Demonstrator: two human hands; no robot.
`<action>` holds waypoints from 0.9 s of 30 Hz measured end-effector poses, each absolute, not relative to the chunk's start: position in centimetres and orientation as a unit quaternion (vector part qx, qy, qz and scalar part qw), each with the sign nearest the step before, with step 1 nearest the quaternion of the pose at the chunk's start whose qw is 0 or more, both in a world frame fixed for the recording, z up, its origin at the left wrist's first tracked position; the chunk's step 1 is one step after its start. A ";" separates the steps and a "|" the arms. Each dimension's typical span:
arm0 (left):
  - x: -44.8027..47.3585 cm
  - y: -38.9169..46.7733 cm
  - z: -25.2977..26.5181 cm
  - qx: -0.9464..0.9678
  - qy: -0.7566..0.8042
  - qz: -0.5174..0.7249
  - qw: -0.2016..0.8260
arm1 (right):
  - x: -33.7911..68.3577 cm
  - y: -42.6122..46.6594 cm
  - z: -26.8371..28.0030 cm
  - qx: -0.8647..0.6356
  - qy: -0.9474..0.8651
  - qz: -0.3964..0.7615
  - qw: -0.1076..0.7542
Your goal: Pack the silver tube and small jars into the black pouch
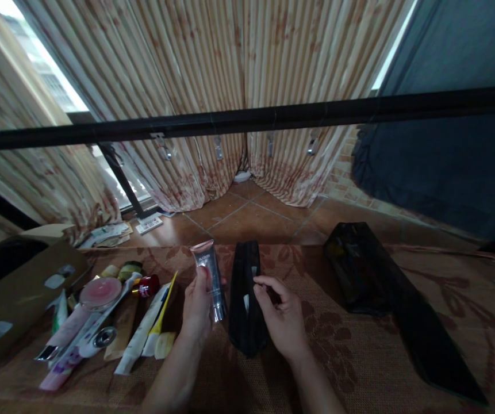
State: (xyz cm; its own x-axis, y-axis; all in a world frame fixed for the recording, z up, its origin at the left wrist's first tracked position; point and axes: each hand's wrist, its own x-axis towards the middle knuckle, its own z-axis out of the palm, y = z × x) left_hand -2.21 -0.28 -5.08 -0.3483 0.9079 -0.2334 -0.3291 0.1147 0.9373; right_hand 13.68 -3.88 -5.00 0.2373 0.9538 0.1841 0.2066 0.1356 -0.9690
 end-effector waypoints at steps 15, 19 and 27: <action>-2.3 -0.1 -5.9 0.283 0.551 0.619 0.483 | 13.6 -3.8 -5.4 -0.562 -0.506 0.358 0.548; -2.4 0.0 -5.6 0.275 0.551 0.622 0.484 | 13.7 -3.8 -5.4 -0.568 -0.507 0.351 0.545; -2.3 -0.3 -4.6 0.256 0.559 0.571 0.543 | 13.8 -3.8 -5.6 -0.570 -0.508 0.356 0.539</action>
State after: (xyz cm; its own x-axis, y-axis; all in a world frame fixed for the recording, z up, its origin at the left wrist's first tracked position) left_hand -2.27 -0.33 -4.56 -0.2787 0.9070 -0.3158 -0.3348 0.2164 0.9171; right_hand 13.85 -3.78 -5.58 0.2299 0.9628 0.1420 0.1958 0.0972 -0.9758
